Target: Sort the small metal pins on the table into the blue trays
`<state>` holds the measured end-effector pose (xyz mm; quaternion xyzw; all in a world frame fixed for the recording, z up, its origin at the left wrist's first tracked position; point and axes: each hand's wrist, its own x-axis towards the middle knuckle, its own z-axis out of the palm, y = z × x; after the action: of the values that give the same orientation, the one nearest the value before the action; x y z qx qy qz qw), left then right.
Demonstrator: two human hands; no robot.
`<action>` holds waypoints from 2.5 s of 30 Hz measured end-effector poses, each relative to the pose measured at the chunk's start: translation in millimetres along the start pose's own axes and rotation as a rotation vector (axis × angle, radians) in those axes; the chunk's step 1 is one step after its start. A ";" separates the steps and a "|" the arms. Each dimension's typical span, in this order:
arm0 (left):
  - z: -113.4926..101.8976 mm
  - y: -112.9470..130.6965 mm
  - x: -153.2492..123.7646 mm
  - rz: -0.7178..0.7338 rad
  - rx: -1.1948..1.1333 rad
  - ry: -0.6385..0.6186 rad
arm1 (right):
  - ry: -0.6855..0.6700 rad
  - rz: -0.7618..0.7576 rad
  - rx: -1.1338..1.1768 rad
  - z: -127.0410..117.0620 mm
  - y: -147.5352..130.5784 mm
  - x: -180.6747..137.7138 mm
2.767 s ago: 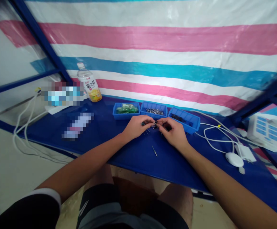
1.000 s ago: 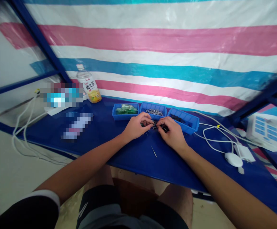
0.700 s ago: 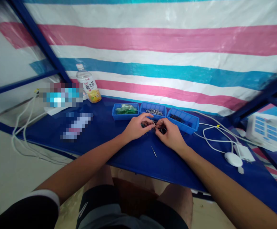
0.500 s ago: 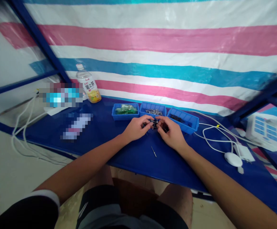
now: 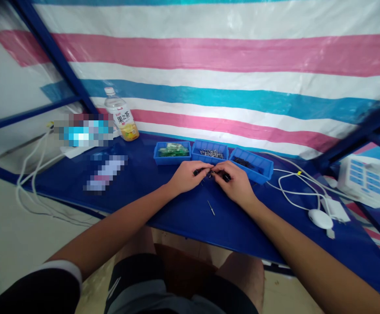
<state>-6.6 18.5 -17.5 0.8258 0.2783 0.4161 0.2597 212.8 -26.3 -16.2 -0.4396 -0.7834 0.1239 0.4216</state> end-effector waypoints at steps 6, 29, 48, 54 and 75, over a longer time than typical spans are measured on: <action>0.2 -0.8 0.4 0.013 -0.020 0.029 | -0.001 0.009 -0.004 -0.1 1.3 1.1; 1.4 -0.5 0.3 -0.069 -0.134 0.024 | 0.020 0.177 0.111 -0.6 -2.8 0.3; -6.4 3.9 2.8 -0.185 -0.108 0.158 | 0.045 0.473 0.224 -1.9 5.3 11.9; -4.4 2.3 2.5 -0.165 -0.069 0.149 | 0.076 0.495 0.159 -4.2 5.1 16.5; -7.9 5.8 2.0 -0.107 -0.028 0.214 | -0.353 -0.395 -0.393 13.2 -12.7 8.1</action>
<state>-10.8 17.3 -8.5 0.7569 0.3423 0.4912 0.2619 193.1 -25.0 -12.6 -0.3237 -0.9234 -0.0398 0.2025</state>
